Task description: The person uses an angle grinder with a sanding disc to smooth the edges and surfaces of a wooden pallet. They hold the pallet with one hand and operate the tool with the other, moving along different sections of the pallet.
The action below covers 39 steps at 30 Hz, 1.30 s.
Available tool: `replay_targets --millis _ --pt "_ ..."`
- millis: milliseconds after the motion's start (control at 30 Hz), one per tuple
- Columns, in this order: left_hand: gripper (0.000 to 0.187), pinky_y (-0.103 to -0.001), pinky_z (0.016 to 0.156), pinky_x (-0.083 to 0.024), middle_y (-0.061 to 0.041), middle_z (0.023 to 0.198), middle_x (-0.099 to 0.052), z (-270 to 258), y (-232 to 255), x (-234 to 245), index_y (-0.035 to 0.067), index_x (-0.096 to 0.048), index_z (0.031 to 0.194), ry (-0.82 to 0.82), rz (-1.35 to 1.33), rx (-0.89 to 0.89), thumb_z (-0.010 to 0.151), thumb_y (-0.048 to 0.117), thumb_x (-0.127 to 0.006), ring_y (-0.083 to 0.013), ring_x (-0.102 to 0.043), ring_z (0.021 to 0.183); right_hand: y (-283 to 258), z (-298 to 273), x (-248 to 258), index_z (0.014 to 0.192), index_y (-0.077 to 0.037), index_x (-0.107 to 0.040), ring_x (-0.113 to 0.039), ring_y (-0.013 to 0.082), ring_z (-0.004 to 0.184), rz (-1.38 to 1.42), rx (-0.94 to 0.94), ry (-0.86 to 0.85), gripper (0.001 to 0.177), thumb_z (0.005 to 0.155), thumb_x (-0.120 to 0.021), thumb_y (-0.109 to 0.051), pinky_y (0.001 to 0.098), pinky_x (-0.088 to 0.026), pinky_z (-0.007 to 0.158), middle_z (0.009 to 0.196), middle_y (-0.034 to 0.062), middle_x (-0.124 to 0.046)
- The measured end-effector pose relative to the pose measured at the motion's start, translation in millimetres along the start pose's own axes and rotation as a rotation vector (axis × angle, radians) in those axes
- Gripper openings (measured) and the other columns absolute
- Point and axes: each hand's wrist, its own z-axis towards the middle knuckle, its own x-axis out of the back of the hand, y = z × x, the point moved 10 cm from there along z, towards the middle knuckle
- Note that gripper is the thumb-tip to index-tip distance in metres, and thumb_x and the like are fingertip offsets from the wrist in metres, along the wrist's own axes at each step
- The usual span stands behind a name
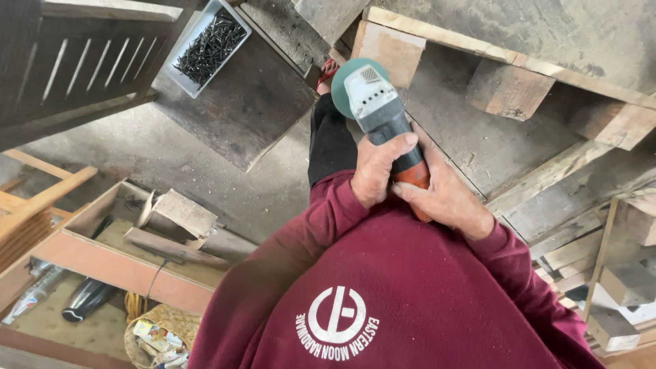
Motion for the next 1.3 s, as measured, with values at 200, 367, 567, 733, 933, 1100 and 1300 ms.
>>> replay_targets --millis 200,367,567,733,933,1100,1300 --pt "0.034 -0.035 0.081 -0.056 -0.007 0.100 -0.067 19.3 -1.2 3.0 -0.002 -0.064 0.114 0.014 0.021 0.018 0.088 0.016 -0.076 -0.0173 -0.065 0.088 8.8 10.4 10.4 0.164 -0.001 -0.017 -0.049 0.0301 0.141 -0.032 0.062 0.033 0.100 0.085 -0.076 -0.018 0.0408 -0.042 0.115 0.152 0.0240 -0.047" --pt "0.032 -0.034 0.082 -0.056 -0.007 0.101 -0.067 10.3 -5.5 -7.0 0.000 -0.064 0.114 -0.030 -0.010 -0.004 0.089 0.017 -0.076 -0.0170 -0.066 0.089 13.3 0.2 10.0 0.165 -0.001 -0.016 -0.051 0.0292 0.141 -0.023 0.066 0.024 0.102 0.083 -0.073 -0.018 0.0412 -0.042 0.115 0.153 0.0239 -0.047" --pt "0.032 -0.033 0.084 -0.055 -0.007 0.102 -0.067 9.0 -17.5 -14.9 0.000 -0.064 0.114 -0.036 0.003 0.006 0.089 0.016 -0.077 -0.0164 -0.065 0.090 27.6 -9.9 15.8 0.165 0.000 -0.013 -0.052 0.0290 0.137 0.065 0.018 0.045 0.102 0.085 -0.074 -0.022 0.0409 -0.043 0.113 0.150 0.0231 -0.048" --pt "0.033 -0.035 0.081 -0.056 -0.007 0.101 -0.067 10.8 -25.7 -23.7 0.000 -0.064 0.114 -0.058 -0.027 0.059 0.088 0.015 -0.078 -0.0174 -0.066 0.088 26.0 -13.9 24.5 0.164 0.000 -0.016 -0.054 0.0290 0.136 -0.081 0.010 0.087 0.102 0.083 -0.075 -0.022 0.0406 -0.044 0.111 0.147 0.0229 -0.051" --pt "0.034 -0.035 0.080 -0.057 -0.008 0.100 -0.069 16.6 -25.6 -21.2 0.000 -0.065 0.113 -0.054 0.024 0.031 0.085 0.015 -0.079 -0.0183 -0.066 0.086 27.5 -11.4 28.1 0.164 0.000 -0.020 -0.055 0.0307 0.137 -0.098 -0.003 0.116 0.099 0.084 -0.074 -0.024 0.0401 -0.044 0.112 0.146 0.0232 -0.053" --pt "0.035 -0.034 0.083 -0.056 -0.008 0.101 -0.067 14.7 -16.0 -16.8 0.000 -0.065 0.114 -0.012 -0.002 0.032 0.086 0.016 -0.079 -0.0175 -0.066 0.089 21.6 -8.0 24.9 0.165 -0.002 -0.019 -0.054 0.0322 0.137 -0.103 0.010 0.091 0.100 0.083 -0.074 -0.022 0.0411 -0.043 0.112 0.149 0.0234 -0.051" --pt "0.036 -0.035 0.083 -0.056 -0.007 0.101 -0.067 -0.6 -22.5 -9.1 0.000 -0.064 0.114 -0.049 -0.012 0.027 0.086 0.018 -0.078 -0.0181 -0.065 0.090 29.0 -16.3 11.9 0.164 -0.001 -0.019 -0.056 0.0328 0.135 -0.052 -0.034 0.066 0.101 0.081 -0.074 -0.021 0.0415 -0.046 0.110 0.147 0.0235 -0.053"
